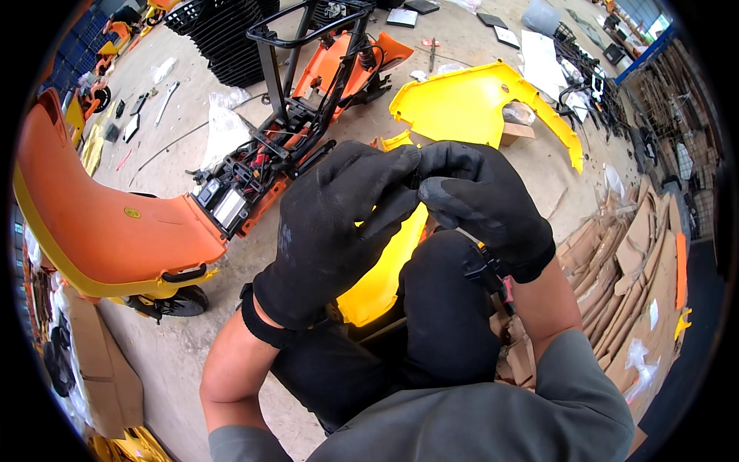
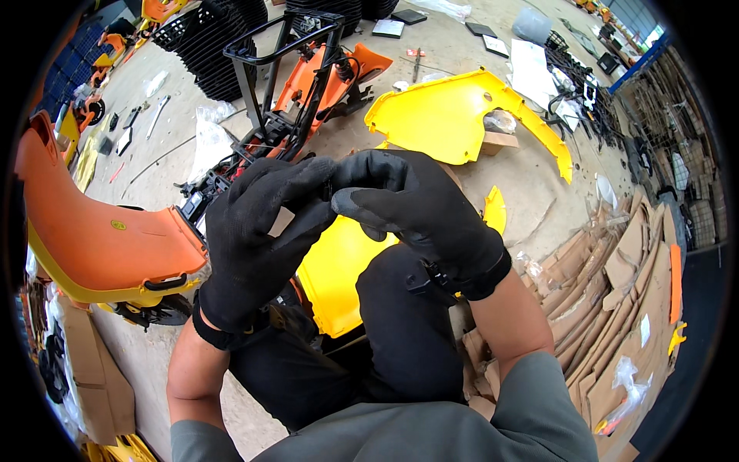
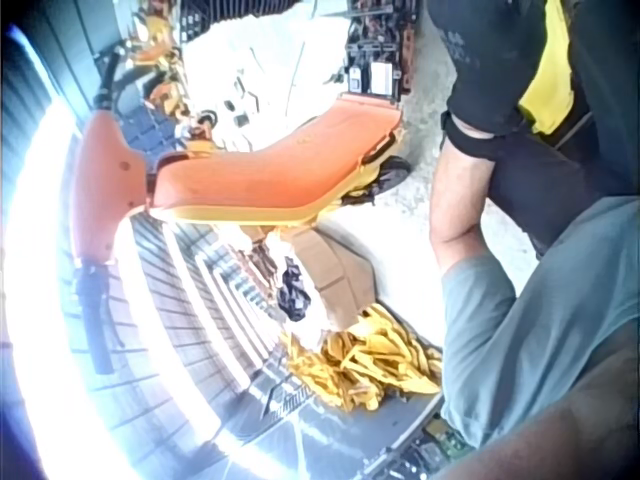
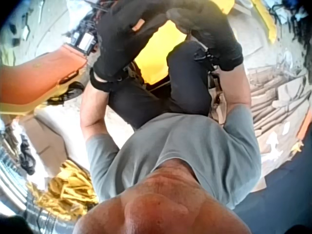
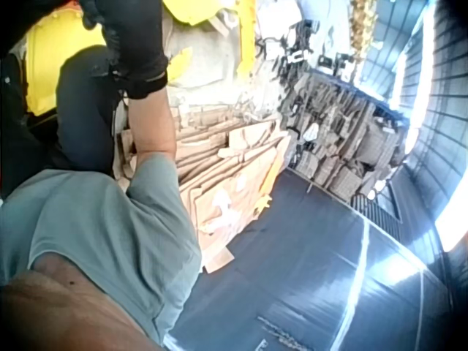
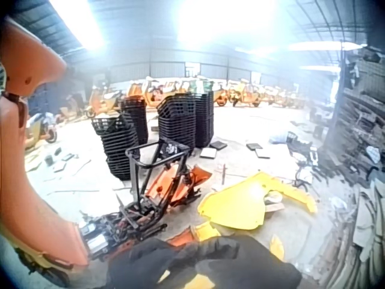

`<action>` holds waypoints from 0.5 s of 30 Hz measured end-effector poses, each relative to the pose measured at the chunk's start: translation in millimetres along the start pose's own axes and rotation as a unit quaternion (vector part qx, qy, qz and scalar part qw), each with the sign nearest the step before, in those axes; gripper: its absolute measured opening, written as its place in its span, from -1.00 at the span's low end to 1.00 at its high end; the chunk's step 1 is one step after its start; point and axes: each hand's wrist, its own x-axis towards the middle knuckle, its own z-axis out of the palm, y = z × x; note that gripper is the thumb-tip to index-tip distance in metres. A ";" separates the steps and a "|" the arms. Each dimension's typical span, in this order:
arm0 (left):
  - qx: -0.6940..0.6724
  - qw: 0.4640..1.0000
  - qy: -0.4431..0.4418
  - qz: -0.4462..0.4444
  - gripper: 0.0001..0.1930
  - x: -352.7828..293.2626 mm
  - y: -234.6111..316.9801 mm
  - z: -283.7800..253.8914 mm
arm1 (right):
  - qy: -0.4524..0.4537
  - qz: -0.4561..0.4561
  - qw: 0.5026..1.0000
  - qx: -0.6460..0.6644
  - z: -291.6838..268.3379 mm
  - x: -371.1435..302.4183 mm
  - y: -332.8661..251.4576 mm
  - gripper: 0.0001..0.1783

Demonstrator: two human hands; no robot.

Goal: The person picks up yellow fairing pieces from the floor, inserts small black clips and screws into the holes by hand, and sets the prepared pieces aside on the ground.

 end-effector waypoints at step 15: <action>-0.020 1.000 -0.014 -0.004 -0.62 -0.4 -3.1 0.1 | 0.014 0.020 0.999 -0.047 -0.9 -0.6 -3.4 -0.73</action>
